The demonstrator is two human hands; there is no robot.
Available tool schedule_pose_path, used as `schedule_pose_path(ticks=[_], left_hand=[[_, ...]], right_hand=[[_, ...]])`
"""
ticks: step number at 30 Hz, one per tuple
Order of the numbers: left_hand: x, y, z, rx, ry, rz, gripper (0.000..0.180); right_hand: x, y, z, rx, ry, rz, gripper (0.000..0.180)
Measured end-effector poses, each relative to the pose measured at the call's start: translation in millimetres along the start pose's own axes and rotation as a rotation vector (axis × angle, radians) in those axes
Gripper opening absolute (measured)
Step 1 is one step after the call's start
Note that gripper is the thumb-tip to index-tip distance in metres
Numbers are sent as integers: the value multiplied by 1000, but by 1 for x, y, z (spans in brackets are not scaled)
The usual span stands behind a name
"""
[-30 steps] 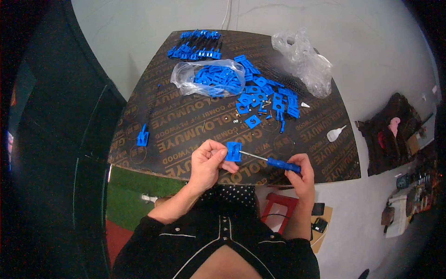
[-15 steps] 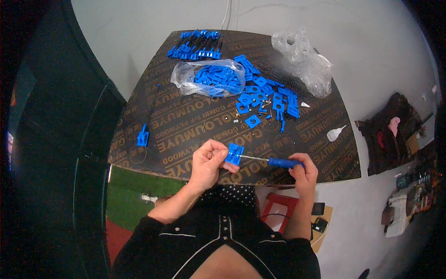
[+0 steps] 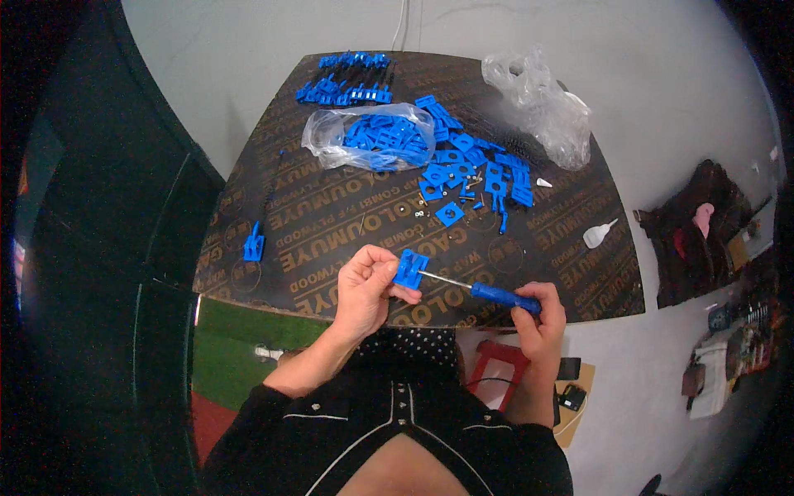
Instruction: The person assembles small blue plastic components by joining them together with a screwdriver.
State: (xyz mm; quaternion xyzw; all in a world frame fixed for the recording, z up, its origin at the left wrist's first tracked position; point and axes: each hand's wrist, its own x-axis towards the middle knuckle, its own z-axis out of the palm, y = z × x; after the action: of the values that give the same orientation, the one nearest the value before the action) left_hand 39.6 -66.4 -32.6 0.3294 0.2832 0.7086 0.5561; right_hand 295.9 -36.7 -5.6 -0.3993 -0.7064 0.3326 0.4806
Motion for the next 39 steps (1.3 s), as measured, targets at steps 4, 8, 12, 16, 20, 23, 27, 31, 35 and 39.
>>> schedule_pose_path(ticks=[4, 8, 12, 16, 20, 23, 27, 31, 35, 39], left_hand=[[-1, 0, 0, 5, -9, 23, 12], [-2, -1, 1, 23, 3, 24, 12], [-2, -3, 0, 39, -3, 34, 12], [-3, -5, -1, 51, 10, 52, 11], [-3, -6, -1, 52, 9, 59, 11], [-3, -6, -1, 65, 5, 74, 11], [-3, -7, -1, 69, 12, 72, 12], [-5, -8, 2, 77, 39, 85, 13], [-6, -9, -1, 69, -9, 105, 14], [-6, -10, -3, 101, -11, 92, 14]], right_hand=[[3, 3, -3, -59, -7, -227, 21], [4, 8, -4, -118, 6, -239, 22], [3, 5, 1, -96, 12, -167, 23], [-2, -3, 3, -44, -9, 15, 23], [0, 5, 1, -57, -30, -53, 22], [0, 4, 1, -73, -44, -17, 20], [2, 3, 2, -52, -59, 30, 20], [6, 11, 4, 13, -48, 60, 21], [10, 21, 6, 32, -44, 45, 21], [10, 26, 7, 63, -56, 167, 18]])
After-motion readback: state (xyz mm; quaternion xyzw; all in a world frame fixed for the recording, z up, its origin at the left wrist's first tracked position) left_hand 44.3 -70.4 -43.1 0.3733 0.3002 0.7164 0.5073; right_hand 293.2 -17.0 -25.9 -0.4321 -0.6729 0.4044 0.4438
